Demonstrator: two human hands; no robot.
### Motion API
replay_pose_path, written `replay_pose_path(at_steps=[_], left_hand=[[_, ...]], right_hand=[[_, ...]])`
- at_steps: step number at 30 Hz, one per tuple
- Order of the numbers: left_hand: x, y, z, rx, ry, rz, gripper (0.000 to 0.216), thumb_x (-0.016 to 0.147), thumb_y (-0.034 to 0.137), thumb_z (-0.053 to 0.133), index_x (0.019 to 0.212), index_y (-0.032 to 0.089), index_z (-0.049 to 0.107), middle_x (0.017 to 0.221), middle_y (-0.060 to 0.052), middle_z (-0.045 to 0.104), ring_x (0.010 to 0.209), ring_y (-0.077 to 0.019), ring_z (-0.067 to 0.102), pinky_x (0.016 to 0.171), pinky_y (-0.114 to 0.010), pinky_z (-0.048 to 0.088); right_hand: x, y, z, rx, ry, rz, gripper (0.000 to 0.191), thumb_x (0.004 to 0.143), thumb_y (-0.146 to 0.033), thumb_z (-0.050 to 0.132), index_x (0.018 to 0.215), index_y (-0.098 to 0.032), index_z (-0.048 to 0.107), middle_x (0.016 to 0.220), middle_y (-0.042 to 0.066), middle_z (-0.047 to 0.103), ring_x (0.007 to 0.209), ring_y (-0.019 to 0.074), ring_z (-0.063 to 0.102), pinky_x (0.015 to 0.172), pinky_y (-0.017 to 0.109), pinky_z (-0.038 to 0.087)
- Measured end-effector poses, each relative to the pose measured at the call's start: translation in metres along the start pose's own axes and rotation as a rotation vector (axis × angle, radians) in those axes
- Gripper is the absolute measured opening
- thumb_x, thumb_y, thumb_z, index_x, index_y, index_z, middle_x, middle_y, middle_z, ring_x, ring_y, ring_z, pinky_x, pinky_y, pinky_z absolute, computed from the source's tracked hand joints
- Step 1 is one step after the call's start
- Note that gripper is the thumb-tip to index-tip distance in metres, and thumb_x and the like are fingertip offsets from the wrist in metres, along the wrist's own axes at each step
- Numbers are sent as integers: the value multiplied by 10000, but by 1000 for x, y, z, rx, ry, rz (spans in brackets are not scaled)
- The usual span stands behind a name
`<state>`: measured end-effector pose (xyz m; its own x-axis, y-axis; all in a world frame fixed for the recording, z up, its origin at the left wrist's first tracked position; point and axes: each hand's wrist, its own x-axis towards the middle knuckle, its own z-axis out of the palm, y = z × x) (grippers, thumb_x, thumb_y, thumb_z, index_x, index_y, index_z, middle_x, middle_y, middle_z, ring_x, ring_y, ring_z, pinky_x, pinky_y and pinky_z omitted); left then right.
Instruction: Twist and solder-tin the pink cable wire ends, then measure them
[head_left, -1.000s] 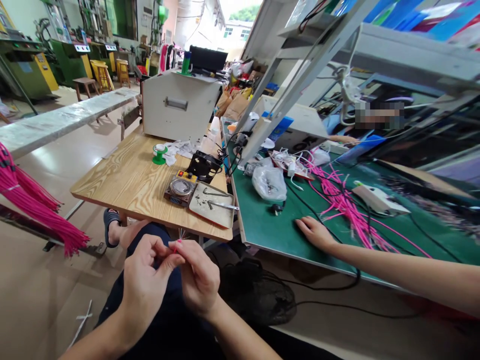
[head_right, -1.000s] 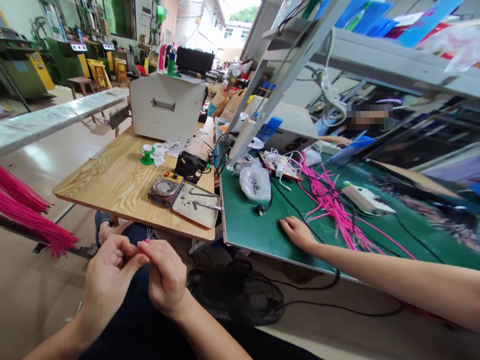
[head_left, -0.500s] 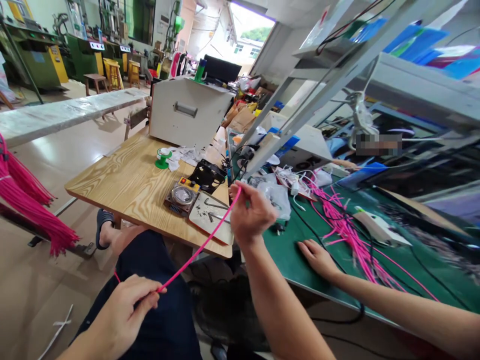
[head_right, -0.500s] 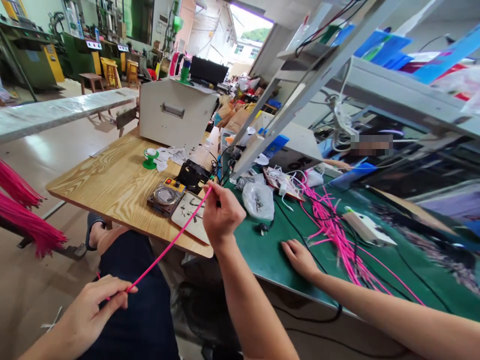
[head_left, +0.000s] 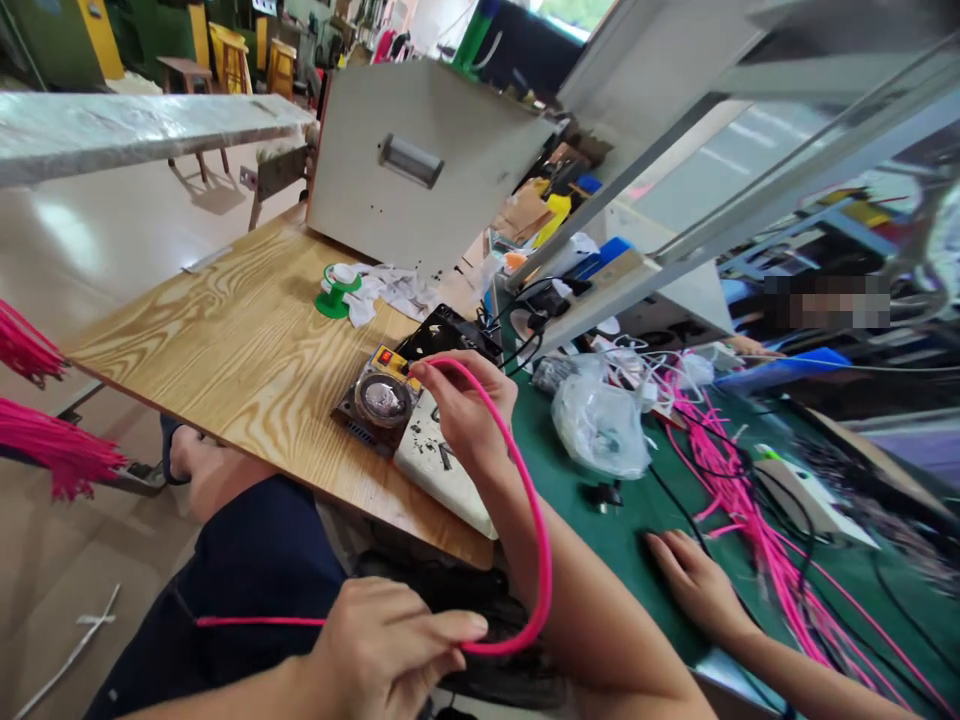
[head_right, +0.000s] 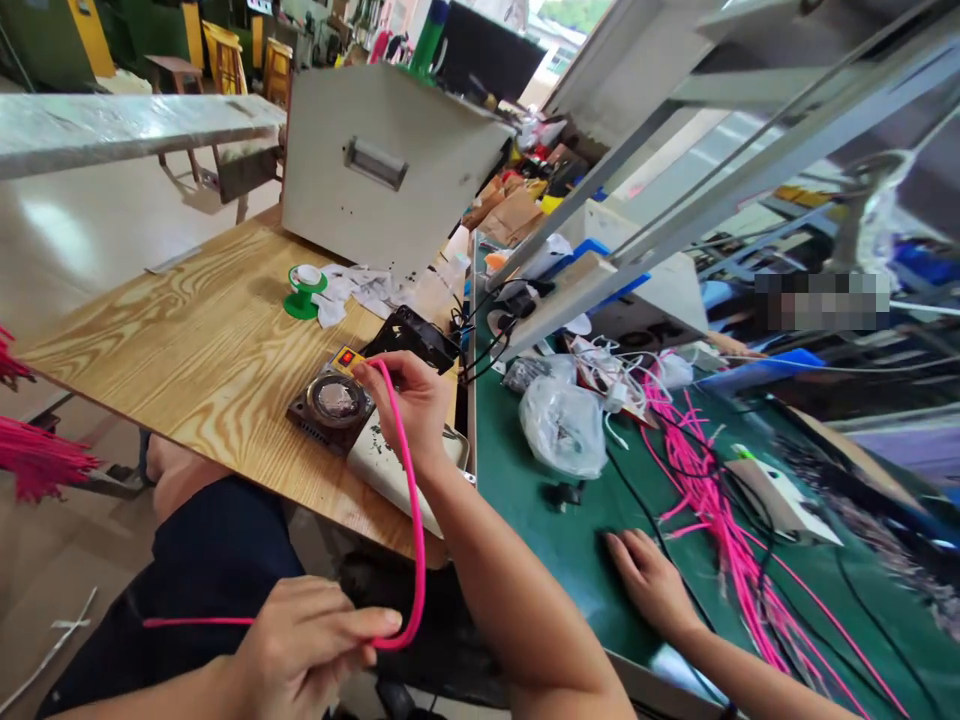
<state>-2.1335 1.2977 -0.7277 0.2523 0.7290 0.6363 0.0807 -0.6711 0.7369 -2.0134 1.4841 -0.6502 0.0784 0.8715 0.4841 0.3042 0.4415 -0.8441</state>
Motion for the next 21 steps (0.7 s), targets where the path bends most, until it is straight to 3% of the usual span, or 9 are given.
replay_pose_path(at_steps=[5,8,10,12,15,21], left_hand=[[15,-5,30,-57,104,-1,283,1086,243,505,1224,167,741,741,-70,778,590,-180,713,559,-287,574],[25,-4,42,-73,147,75,267,1075,213,513,1231,150,721,1023,-147,839,930,-237,817,793,-315,669],[26,-6,49,-29,143,132,266,1073,207,505,1227,138,712,1210,-185,811,1225,-274,756,966,-345,656],[24,-9,55,34,101,184,272,1062,182,494,1225,106,699,1328,-212,764,1424,-297,620,1057,-376,624],[17,-14,58,97,24,241,295,1033,147,504,1248,46,677,1446,-250,686,1565,-326,441,1141,-420,572],[14,-21,50,77,-181,189,409,1053,148,446,1414,56,616,1582,-194,591,1589,-296,409,1215,-407,498]], right_hand=[[-6,4,-1,-108,-35,-65,208,832,-390,871,767,-220,772,698,-7,735,621,128,609,593,278,484],[-7,3,-1,-143,-31,-102,161,847,-329,868,776,-218,777,717,-14,749,617,114,598,592,268,472],[-8,3,0,-166,-29,-117,137,851,-286,862,769,-221,775,711,-24,748,615,109,595,582,258,463],[-9,5,2,-182,-28,-142,128,849,-260,858,763,-223,772,703,-33,744,619,111,602,577,253,461],[-10,10,3,-173,-23,-183,123,835,-248,871,764,-223,774,698,-39,735,627,113,613,579,257,456],[-11,21,3,-158,-50,-230,117,856,-296,873,792,-242,792,727,-43,736,640,114,617,605,274,466]])
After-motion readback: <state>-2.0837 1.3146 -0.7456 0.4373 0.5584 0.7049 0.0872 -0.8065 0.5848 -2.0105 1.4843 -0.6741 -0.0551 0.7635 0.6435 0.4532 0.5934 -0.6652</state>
